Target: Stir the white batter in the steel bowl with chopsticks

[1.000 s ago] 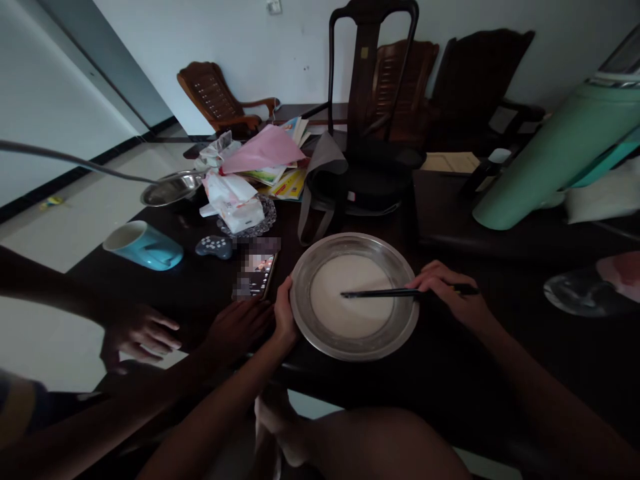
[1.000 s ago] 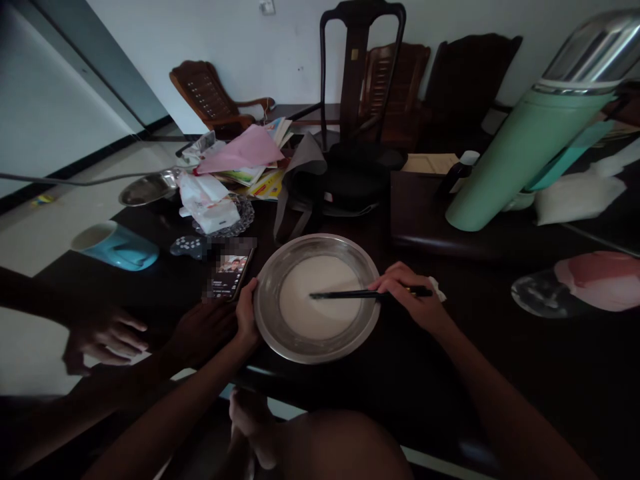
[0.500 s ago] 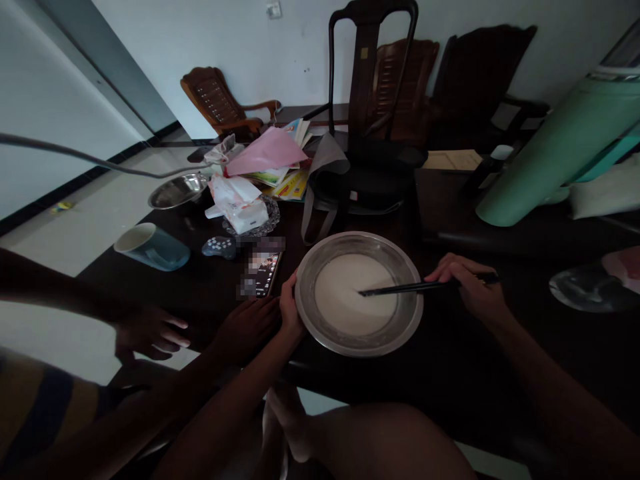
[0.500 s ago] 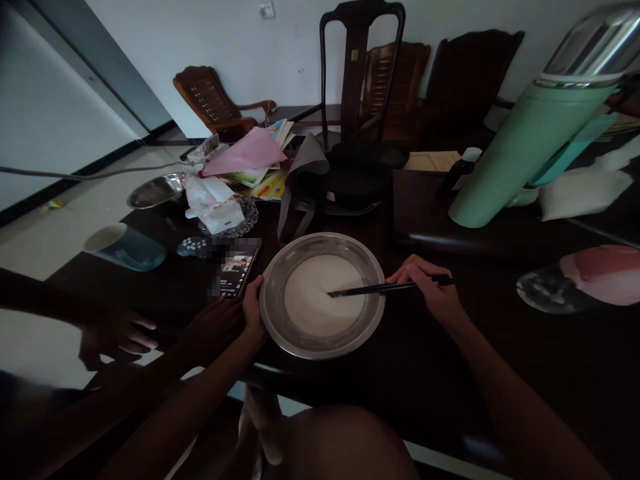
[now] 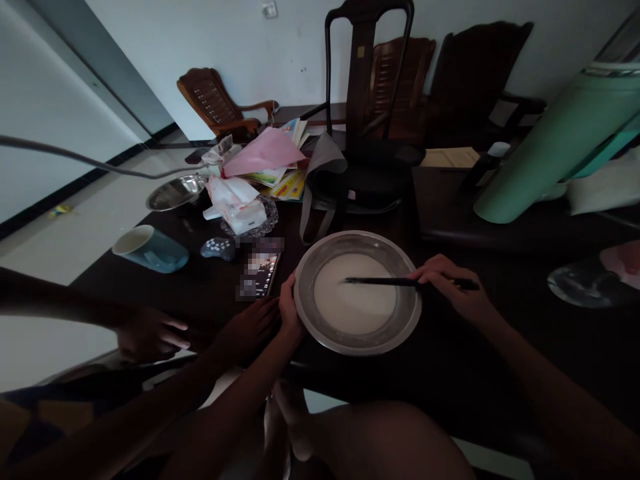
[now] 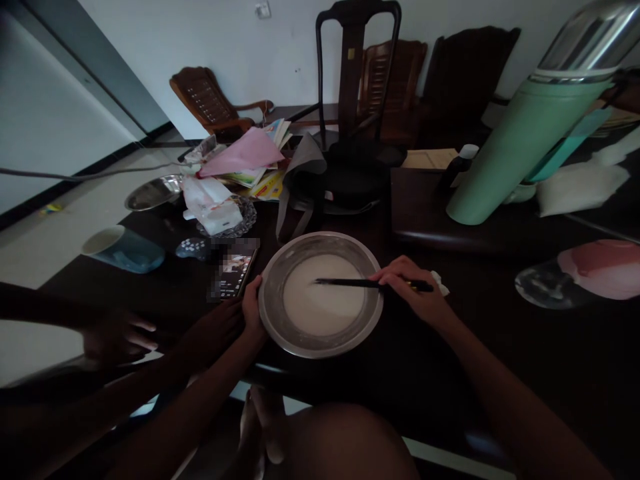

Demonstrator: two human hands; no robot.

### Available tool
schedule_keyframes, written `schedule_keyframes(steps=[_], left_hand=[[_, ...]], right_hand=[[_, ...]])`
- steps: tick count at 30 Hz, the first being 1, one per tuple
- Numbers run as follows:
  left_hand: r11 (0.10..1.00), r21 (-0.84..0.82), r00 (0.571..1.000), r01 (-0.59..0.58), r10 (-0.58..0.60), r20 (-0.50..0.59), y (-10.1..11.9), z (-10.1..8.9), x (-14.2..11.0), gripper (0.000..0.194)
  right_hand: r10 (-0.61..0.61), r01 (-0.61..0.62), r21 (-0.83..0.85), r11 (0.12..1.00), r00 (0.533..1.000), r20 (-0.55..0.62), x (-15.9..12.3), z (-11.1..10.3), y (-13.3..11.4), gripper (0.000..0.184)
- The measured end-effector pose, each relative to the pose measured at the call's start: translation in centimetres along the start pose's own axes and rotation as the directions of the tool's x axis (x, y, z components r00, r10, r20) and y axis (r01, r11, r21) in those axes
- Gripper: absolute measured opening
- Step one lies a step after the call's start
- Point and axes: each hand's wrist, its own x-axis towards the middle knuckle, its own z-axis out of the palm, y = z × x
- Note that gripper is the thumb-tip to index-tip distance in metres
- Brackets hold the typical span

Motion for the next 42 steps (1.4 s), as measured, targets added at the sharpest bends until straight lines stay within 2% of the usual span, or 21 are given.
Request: schedule_keyframes(steps=[2, 4, 8, 10, 13, 15, 18, 20, 23, 25, 28, 30, 33, 37, 39, 42], left_hand=[[1.000, 0.003, 1.000, -0.004, 0.004, -0.003, -0.04, -0.07, 0.03, 0.013], [1.000, 0.006, 1.000, -0.005, 0.005, 0.007, -0.02, -0.08, -0.01, 0.015], [1.000, 0.014, 1.000, 0.008, -0.008, 0.013, 0.16, 0.12, -0.33, 0.018], [1.000, 0.014, 1.000, 0.012, -0.012, 0.008, 0.26, 0.25, -0.47, 0.017], [1.000, 0.011, 1.000, 0.019, -0.019, 0.002, 0.31, 0.33, -0.50, 0.017], [1.000, 0.010, 1.000, 0.022, -0.022, 0.004, 0.29, 0.29, -0.42, 0.017], [1.000, 0.014, 1.000, 0.010, -0.010, 0.016, 0.24, 0.20, -0.34, 0.016], [1.000, 0.019, 1.000, 0.010, -0.011, 0.015, 0.25, 0.20, -0.38, 0.016], [0.999, 0.020, 1.000, 0.028, -0.028, -0.004, 0.28, 0.28, -0.51, 0.016], [0.999, 0.010, 0.999, 0.037, -0.037, -0.012, 0.27, 0.32, -0.56, 0.015], [0.999, 0.001, 0.999, 0.036, -0.036, -0.021, 0.22, 0.29, -0.53, 0.013], [1.000, -0.002, 1.000, 0.019, -0.019, -0.021, 0.20, 0.27, -0.49, 0.013], [1.000, 0.007, 1.000, -0.008, 0.008, -0.025, 0.21, 0.28, -0.48, 0.014], [1.000, 0.012, 1.000, 0.002, -0.002, -0.022, 0.24, 0.37, -0.50, 0.016], [1.000, 0.000, 1.000, 0.010, -0.010, -0.001, 0.23, 0.42, -0.52, 0.016], [1.000, -0.011, 1.000, 0.010, -0.009, 0.018, 0.20, 0.40, -0.51, 0.015]], right_hand=[[0.025, -0.024, 0.018, 1.000, 0.996, -0.084, 0.02, -0.17, 0.09, 0.028], [0.023, -0.017, 0.060, 0.998, 0.995, -0.098, 0.03, -0.26, 0.17, 0.034], [-0.011, 0.010, 0.023, 1.000, 0.998, 0.068, 0.07, -0.08, -0.08, 0.024], [0.003, -0.003, -0.001, 1.000, 1.000, 0.022, 0.09, -0.07, -0.17, 0.022], [0.035, -0.031, 0.051, 0.998, 0.996, -0.083, 0.04, -0.15, -0.04, 0.031], [0.031, -0.027, 0.072, 0.997, 0.999, -0.043, -0.02, -0.06, 0.07, 0.034], [0.019, -0.019, 0.000, 1.000, 0.999, 0.046, -0.06, 0.13, 0.06, 0.023], [0.018, -0.018, -0.021, 1.000, 1.000, 0.000, -0.04, 0.09, 0.06, 0.022], [0.009, -0.005, 0.042, 0.999, 0.997, -0.075, -0.04, -0.06, 0.18, 0.031], [-0.013, 0.014, 0.065, 0.998, 1.000, -0.021, -0.08, -0.02, 0.20, 0.031], [-0.010, 0.010, 0.003, 1.000, 0.999, 0.042, -0.10, 0.14, 0.06, 0.023], [0.021, -0.021, -0.008, 1.000, 1.000, -0.013, -0.09, 0.12, -0.01, 0.023], [0.041, -0.037, 0.068, 0.997, 0.997, -0.066, -0.10, 0.04, 0.03, 0.032], [0.010, -0.011, 0.027, 1.000, 0.999, 0.047, -0.13, 0.10, 0.16, 0.026], [0.019, -0.019, -0.011, 1.000, 1.000, 0.014, -0.10, 0.03, 0.27, 0.024], [0.037, -0.034, 0.042, 0.999, 0.997, -0.073, -0.04, -0.13, 0.38, 0.031]])
